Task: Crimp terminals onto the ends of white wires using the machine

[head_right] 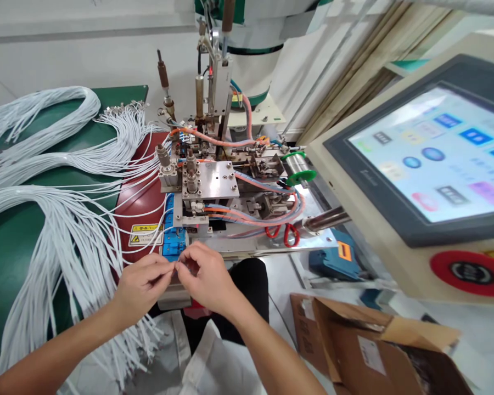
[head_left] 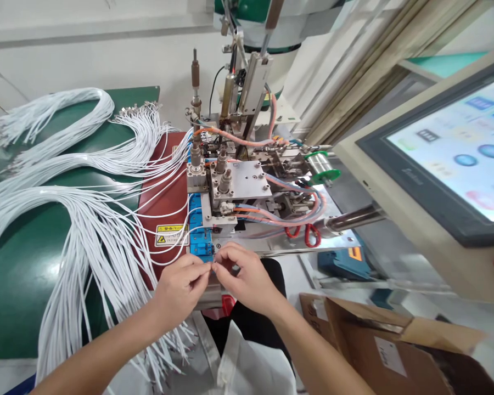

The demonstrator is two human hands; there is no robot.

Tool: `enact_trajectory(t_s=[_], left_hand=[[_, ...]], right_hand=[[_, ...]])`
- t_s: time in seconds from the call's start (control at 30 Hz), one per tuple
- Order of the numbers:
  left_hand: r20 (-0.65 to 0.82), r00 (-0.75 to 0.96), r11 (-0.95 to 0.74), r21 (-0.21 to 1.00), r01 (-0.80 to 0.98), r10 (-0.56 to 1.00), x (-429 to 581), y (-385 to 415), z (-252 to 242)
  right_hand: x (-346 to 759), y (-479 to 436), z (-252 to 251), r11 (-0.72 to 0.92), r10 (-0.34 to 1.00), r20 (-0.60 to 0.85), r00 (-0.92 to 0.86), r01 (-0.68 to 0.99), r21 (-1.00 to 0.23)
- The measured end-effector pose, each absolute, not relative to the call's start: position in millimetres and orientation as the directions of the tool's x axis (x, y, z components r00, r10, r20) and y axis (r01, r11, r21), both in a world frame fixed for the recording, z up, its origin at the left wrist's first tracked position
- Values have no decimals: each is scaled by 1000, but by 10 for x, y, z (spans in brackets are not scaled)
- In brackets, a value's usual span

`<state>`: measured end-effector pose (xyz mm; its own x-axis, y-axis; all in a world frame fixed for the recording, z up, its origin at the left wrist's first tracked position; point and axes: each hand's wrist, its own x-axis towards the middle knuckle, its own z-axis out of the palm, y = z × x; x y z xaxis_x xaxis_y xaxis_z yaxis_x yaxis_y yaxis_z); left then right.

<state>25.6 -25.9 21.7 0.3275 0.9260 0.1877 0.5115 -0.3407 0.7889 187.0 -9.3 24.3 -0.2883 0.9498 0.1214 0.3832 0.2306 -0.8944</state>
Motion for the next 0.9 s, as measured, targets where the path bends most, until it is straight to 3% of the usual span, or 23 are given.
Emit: enact_trajectory(t_s=[0.1, 0.2, 0.27, 0.4, 0.53, 0.77, 0.83, 0.9], left_hand=[[-22, 424, -252, 777, 577, 905, 214, -220, 294], [-141, 273, -39, 827, 561, 952, 224, -235, 289], [-169, 136, 86, 878, 472, 976, 255, -269, 250], [-232, 45, 208, 929, 306, 972, 317, -315, 195], [-259, 50, 242, 943, 228, 964, 341, -301, 190], [-219, 63, 195, 943, 268, 974, 345, -320, 171], [-208, 79, 176, 940, 292, 975, 340, -329, 170], [-196, 106, 155, 938, 310, 975, 340, -331, 169]], right_hand=[[1913, -91, 258, 297, 892, 105, -440, 395, -869], [1799, -165, 184, 215, 960, 139, -242, 326, -920], [1689, -229, 119, 74, 996, 64, -55, 207, -976], [1613, -291, 62, 26, 999, 30, 27, 130, -991], [1711, -245, 98, 59, 997, 69, 41, 211, -976], [1693, -199, 94, -13, 1000, -11, 15, 143, -990], [1689, -215, 67, 35, 999, 40, 24, 211, -977], [1709, -231, 36, 167, 982, 186, 25, 342, -925]])
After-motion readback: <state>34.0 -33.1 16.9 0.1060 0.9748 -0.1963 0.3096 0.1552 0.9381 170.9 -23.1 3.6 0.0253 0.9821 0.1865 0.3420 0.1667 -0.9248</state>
